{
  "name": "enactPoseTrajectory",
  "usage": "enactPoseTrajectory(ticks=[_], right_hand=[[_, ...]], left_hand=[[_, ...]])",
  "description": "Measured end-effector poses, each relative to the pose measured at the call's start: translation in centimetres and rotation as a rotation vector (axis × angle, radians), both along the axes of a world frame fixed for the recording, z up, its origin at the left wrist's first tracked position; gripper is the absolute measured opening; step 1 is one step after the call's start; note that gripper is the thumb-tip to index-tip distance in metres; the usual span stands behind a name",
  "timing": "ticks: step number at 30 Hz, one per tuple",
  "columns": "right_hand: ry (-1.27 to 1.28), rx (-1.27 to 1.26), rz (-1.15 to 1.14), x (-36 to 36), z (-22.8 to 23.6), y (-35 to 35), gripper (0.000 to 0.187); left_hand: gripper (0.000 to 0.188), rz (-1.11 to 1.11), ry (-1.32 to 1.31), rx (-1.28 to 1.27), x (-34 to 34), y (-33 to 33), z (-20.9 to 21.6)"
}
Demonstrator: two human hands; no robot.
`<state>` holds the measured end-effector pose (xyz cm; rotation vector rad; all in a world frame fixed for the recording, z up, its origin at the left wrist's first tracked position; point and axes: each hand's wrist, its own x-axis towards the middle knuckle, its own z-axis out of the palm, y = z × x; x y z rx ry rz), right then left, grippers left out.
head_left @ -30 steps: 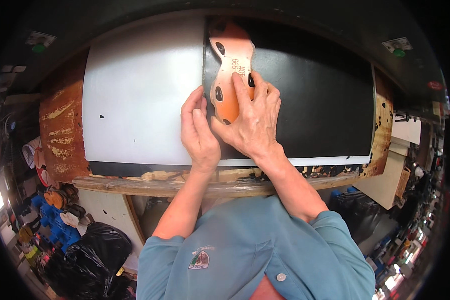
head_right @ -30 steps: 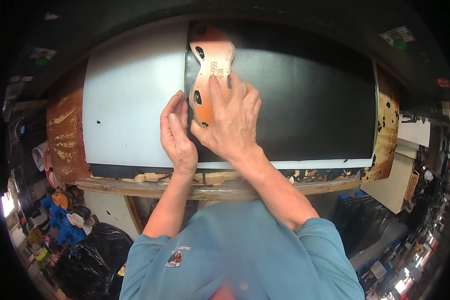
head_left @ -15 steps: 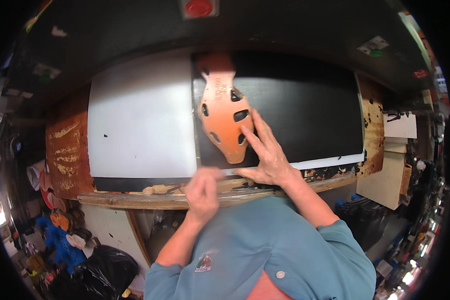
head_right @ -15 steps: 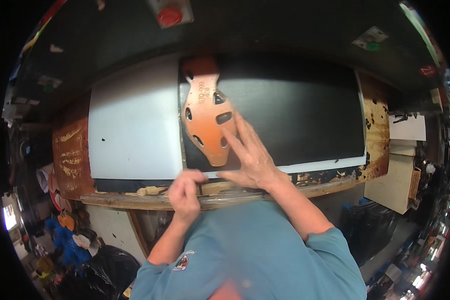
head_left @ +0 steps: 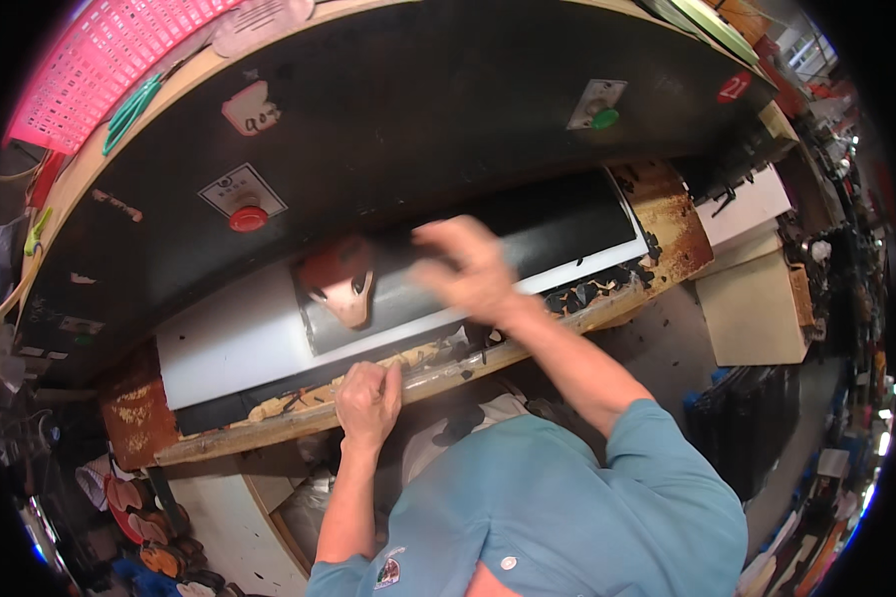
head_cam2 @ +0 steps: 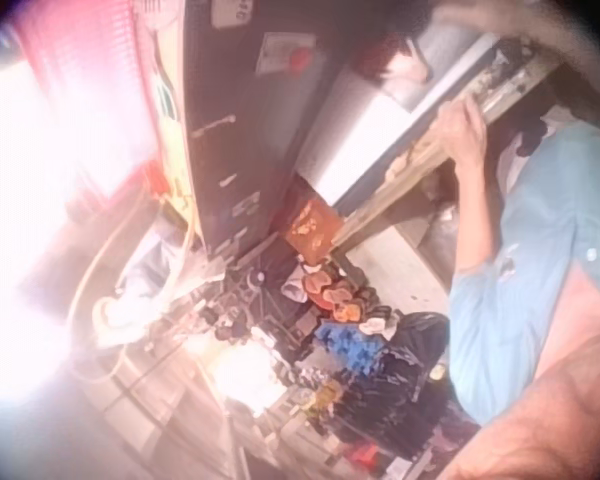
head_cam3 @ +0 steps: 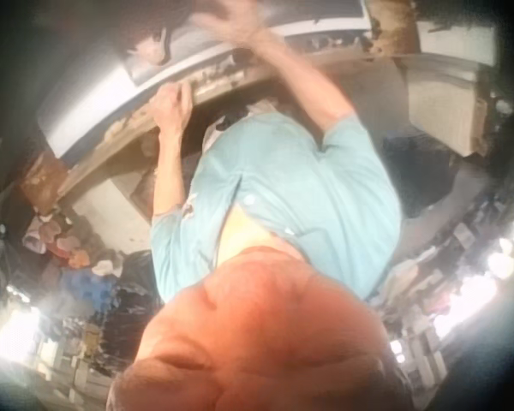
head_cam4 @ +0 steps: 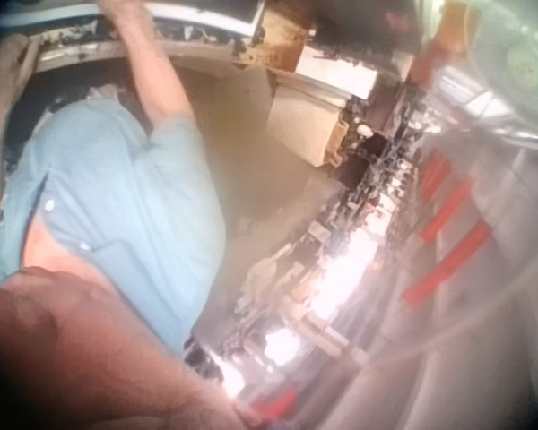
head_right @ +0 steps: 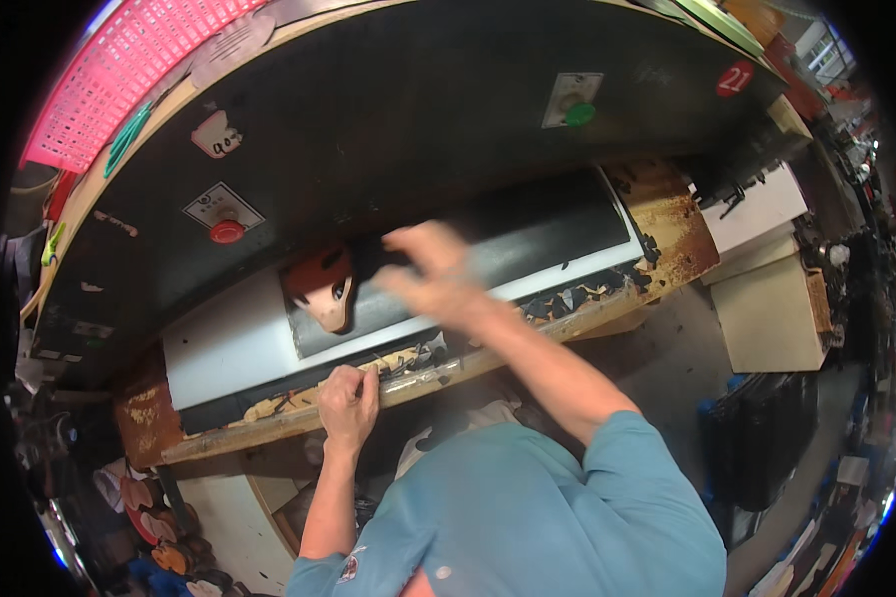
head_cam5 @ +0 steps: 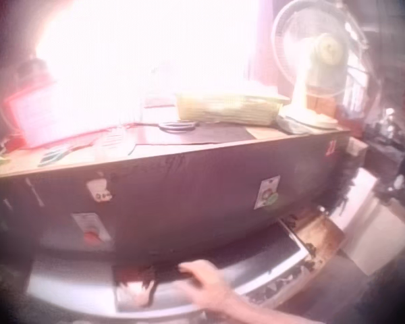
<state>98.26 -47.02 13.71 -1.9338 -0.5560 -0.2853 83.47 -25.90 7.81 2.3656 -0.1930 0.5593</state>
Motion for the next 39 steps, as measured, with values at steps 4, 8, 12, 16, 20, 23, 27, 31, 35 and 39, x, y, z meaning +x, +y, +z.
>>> enactPoseTrajectory(ticks=[4,8,12,16,20,23,27,31,35,39], right_hand=[[-0.441,0.168,-0.575,2.0,5.3,-11.7,0.018],[-0.413,-0.044,-0.549,1.8,4.9,-16.3,0.021],[-0.12,0.115,-0.511,-4.4,-1.5,-17.2,0.024],[-0.415,-0.337,-0.333,-8.3,-9.2,-15.5,0.021],[-0.172,-0.32,-0.422,-8.0,-11.9,-16.9,0.028],[-0.058,-0.394,-0.37,-6.8,-12.3,-18.1,0.028],[-0.075,-0.435,-0.343,-5.6,-13.2,-18.8,0.032],[-0.04,-0.376,-0.318,-4.5,-14.0,-19.8,0.035],[0.122,-0.493,-0.328,-2.3,-15.8,-21.5,0.031],[0.021,-0.494,-0.241,-1.1,-18.2,-23.4,0.029]], left_hand=[[0.031,0.069,-0.065,0.074,0.0,-0.2,-0.5],[0.031,0.126,-0.066,0.092,0.2,-0.6,-0.7],[0.036,0.131,-0.086,-0.003,0.4,-0.7,-1.3],[0.031,0.188,-0.108,0.008,-0.2,-1.2,-2.1],[0.036,0.182,0.02,0.077,-0.4,-2.1,-2.5],[0.04,0.239,0.113,0.084,-0.4,-2.5,-2.6],[0.033,0.299,0.086,0.065,0.0,-2.9,-3.7],[0.031,0.356,-0.104,0.151,0.1,-3.7,-5.4],[0.031,0.421,-0.102,0.167,0.1,-4.9,-6.6],[0.028,0.437,-0.103,0.181,-1.3,-5.7,-7.6]])
